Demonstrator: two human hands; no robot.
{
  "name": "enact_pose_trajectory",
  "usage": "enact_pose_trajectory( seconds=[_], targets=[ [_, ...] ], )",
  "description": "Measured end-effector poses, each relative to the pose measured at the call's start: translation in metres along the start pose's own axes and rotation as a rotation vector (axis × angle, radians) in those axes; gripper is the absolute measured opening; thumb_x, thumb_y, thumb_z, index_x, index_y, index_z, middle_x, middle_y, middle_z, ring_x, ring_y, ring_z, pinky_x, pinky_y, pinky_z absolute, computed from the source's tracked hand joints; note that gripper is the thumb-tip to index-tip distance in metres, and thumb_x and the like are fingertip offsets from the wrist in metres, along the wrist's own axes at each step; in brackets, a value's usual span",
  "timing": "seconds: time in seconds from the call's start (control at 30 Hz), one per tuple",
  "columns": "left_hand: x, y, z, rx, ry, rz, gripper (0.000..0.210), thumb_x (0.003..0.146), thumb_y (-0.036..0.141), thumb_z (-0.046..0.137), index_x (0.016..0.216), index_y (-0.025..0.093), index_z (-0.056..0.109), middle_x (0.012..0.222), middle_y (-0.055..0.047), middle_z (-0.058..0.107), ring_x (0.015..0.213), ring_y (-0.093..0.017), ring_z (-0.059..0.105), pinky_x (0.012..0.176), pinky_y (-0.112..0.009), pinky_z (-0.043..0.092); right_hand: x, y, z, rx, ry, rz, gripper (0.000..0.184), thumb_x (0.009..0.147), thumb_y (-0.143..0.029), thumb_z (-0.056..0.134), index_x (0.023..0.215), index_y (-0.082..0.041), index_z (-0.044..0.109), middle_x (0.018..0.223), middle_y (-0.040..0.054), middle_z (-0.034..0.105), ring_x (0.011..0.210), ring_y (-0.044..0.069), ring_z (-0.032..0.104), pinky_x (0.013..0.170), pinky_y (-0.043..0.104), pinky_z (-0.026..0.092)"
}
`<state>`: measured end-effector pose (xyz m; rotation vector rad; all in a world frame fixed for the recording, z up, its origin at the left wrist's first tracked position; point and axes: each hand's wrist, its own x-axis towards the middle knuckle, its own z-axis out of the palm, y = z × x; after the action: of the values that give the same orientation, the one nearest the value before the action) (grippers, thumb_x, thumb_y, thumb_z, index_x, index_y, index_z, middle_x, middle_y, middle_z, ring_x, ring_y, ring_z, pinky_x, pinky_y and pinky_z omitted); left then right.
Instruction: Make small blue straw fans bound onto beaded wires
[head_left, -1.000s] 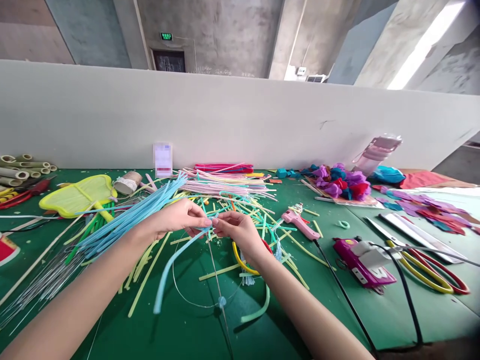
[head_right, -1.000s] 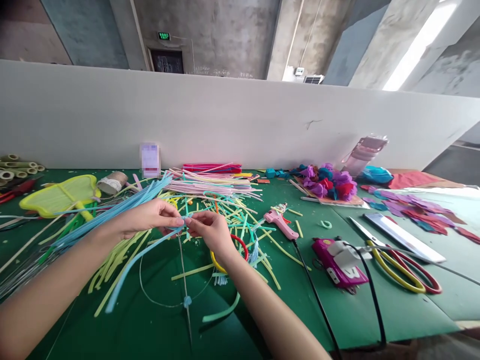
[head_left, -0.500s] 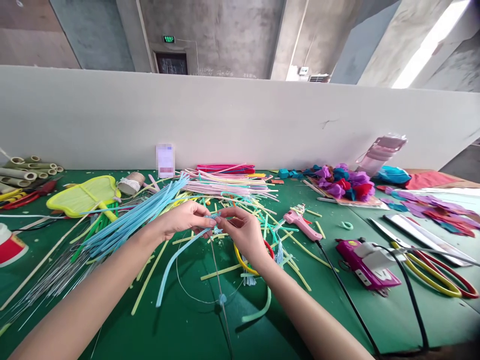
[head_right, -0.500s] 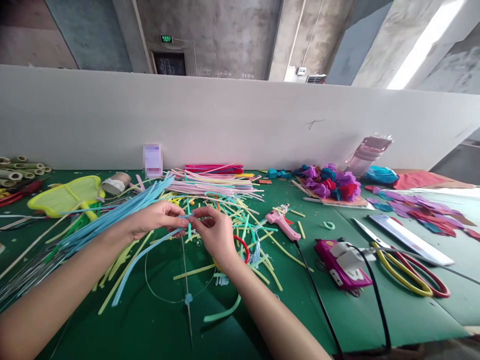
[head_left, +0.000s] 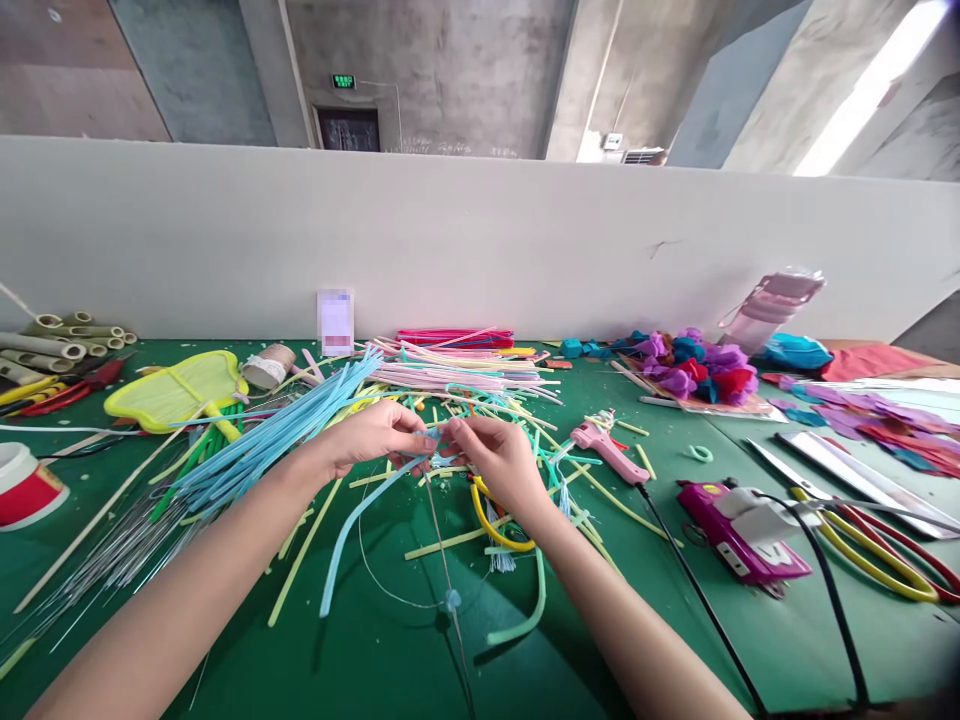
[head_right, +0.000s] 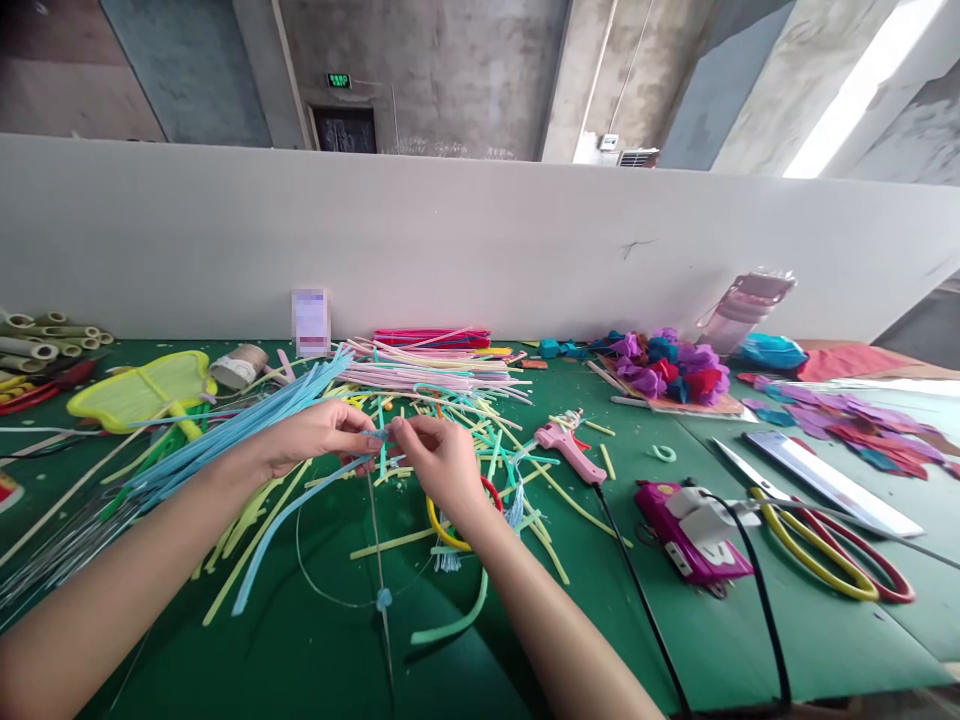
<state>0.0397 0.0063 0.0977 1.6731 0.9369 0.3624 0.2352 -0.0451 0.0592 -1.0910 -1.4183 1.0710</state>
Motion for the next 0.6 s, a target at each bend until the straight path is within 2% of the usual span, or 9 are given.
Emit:
enact_pose_trajectory(
  seconds=[0.07, 0.13, 0.27, 0.43, 0.6],
  targets=[
    [-0.0014, 0.0029, 0.0025, 0.014, -0.013, 0.01, 0.025, 0.076, 0.042, 0.076, 0.077, 0.017, 0.073, 0.074, -0.004, 0.075, 0.067, -0.019, 0.065, 0.062, -0.028, 0.045, 0.0035, 0.0004, -0.0011, 0.244, -0.034, 0.176, 0.038, 0.076, -0.057, 0.074, 0.077, -0.019, 0.073, 0.074, 0.0047, 0.073, 0.068, 0.019, 0.07, 0.065, 0.029, 0.055],
    [-0.0029, 0.0059, 0.0055, 0.024, -0.019, 0.026, 0.025, 0.076, 0.041, 0.075, 0.077, 0.017, 0.074, 0.075, -0.004, 0.075, 0.068, -0.019, 0.065, 0.062, -0.028, 0.045, 0.0056, 0.0002, -0.0033, 0.408, -0.065, 0.293, 0.036, 0.068, -0.05, 0.083, 0.076, -0.017, 0.071, 0.076, 0.004, 0.073, 0.065, 0.014, 0.069, 0.065, 0.024, 0.055],
    [-0.0043, 0.0098, 0.0094, 0.036, -0.024, 0.034, 0.025, 0.076, 0.041, 0.075, 0.08, 0.016, 0.074, 0.075, -0.003, 0.074, 0.068, -0.019, 0.065, 0.061, -0.027, 0.044, 0.0057, -0.0013, -0.0089, 0.481, -0.103, 0.401, 0.032, 0.066, -0.04, 0.087, 0.081, -0.016, 0.071, 0.077, 0.0023, 0.072, 0.064, 0.011, 0.069, 0.062, 0.02, 0.057],
    [-0.0022, 0.0095, 0.0089, 0.087, -0.008, 0.033, 0.029, 0.077, 0.042, 0.075, 0.079, 0.014, 0.074, 0.07, -0.004, 0.071, 0.066, -0.018, 0.063, 0.058, -0.026, 0.043, 0.0032, -0.0047, -0.0091, 0.323, -0.107, 0.372, 0.034, 0.073, -0.046, 0.081, 0.074, -0.014, 0.071, 0.075, 0.0042, 0.071, 0.065, 0.012, 0.068, 0.057, 0.02, 0.056],
    [0.0004, 0.0087, 0.0079, 0.06, -0.022, 0.024, 0.029, 0.076, 0.042, 0.076, 0.077, 0.014, 0.074, 0.071, -0.004, 0.073, 0.065, -0.017, 0.062, 0.059, -0.026, 0.045, 0.003, -0.0054, -0.0057, 0.31, -0.077, 0.305, 0.037, 0.068, -0.049, 0.083, 0.073, -0.014, 0.072, 0.073, 0.0035, 0.071, 0.066, 0.012, 0.067, 0.059, 0.02, 0.053]
  ],
)
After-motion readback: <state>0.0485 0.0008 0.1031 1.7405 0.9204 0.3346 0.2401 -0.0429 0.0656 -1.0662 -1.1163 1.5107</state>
